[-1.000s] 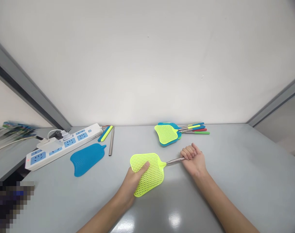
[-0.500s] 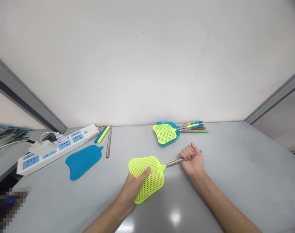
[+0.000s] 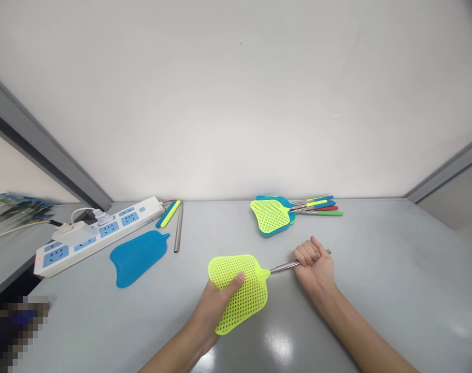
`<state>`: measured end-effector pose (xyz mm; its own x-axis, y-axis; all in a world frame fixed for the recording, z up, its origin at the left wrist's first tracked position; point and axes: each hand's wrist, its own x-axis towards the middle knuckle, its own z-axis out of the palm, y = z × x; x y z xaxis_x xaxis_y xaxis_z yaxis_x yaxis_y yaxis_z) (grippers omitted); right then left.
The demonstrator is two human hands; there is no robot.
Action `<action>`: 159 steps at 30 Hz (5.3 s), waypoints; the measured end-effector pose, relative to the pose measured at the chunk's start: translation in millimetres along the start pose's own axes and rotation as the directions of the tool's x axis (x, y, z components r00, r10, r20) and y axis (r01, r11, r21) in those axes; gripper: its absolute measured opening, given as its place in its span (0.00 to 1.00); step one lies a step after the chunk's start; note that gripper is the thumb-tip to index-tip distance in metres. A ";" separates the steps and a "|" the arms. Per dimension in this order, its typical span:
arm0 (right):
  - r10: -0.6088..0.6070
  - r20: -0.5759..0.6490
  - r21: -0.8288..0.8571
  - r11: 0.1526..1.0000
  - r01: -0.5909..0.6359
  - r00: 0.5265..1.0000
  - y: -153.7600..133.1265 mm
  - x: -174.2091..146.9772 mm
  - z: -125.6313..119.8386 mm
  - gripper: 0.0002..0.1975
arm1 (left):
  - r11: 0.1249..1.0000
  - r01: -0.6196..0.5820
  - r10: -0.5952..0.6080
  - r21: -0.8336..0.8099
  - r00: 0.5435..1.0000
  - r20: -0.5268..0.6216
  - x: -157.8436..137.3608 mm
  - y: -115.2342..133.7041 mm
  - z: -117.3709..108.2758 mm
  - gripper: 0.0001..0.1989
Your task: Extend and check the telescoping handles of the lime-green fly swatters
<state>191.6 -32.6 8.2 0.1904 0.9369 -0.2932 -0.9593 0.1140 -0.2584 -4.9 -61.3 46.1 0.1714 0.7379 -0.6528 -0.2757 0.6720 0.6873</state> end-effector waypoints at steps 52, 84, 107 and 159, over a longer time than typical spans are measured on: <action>0.254 -0.073 -0.042 0.965 -0.257 0.964 22.9 -10.8 9.8 0.16 | -0.033 0.023 0.894 0.999 0.447 0.020 78.9 68.6 -111.4 0.21; 0.270 -0.004 -0.198 0.944 -0.266 0.963 31.1 -10.4 9.3 0.14 | -0.073 -0.321 0.997 0.944 -0.012 0.073 50.5 64.7 -78.5 0.20; 0.242 -0.025 -0.383 0.894 -0.233 0.970 31.2 -14.6 14.2 0.13 | -0.428 -0.580 0.889 0.694 -0.130 0.440 31.8 23.8 -40.8 0.28; 0.227 0.090 -0.793 0.605 -0.068 0.970 19.7 -5.6 10.2 0.12 | 0.790 -0.610 0.608 -0.051 0.792 -0.050 50.0 22.2 -40.4 0.09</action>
<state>169.5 -32.3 14.2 -0.0523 0.9641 -0.2602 -0.4277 -0.2571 -0.8666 -40.7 -12.0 15.9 -0.0794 0.9902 -0.1149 -0.3712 0.0776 0.9253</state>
